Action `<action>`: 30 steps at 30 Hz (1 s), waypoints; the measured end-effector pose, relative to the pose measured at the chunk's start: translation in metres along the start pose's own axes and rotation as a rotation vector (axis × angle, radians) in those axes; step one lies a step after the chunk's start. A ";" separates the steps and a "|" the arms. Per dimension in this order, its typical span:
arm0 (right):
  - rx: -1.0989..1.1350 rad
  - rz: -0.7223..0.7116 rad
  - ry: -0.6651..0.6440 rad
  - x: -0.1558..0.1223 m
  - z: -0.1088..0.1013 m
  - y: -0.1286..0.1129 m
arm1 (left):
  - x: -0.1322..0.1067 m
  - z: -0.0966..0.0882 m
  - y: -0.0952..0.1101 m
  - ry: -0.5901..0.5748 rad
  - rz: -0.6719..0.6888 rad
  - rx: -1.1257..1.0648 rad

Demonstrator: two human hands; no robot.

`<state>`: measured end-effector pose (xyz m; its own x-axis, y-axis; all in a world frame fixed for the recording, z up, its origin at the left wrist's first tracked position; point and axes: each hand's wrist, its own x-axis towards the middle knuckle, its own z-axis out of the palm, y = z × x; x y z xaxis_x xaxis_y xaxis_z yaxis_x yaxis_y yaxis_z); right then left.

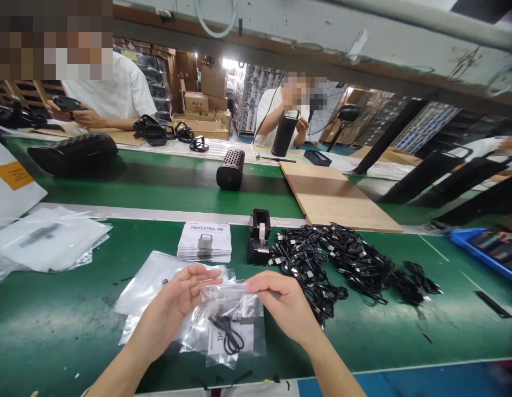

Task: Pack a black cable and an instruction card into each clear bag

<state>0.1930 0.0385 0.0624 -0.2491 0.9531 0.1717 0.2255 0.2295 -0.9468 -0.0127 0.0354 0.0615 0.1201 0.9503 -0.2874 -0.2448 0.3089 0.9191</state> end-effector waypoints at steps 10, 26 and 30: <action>-0.263 0.149 0.381 0.021 -0.020 0.010 | 0.003 0.010 -0.020 0.069 0.036 0.347; -0.044 0.285 0.426 0.024 0.001 0.029 | 0.005 0.013 -0.023 0.147 0.157 0.415; -0.155 0.260 0.483 0.009 0.004 0.019 | 0.003 0.012 -0.021 0.203 0.199 0.470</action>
<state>0.1912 0.0502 0.0449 0.2843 0.9556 0.0778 0.3666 -0.0334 -0.9298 0.0042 0.0317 0.0442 -0.0838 0.9915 -0.0995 0.2183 0.1157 0.9690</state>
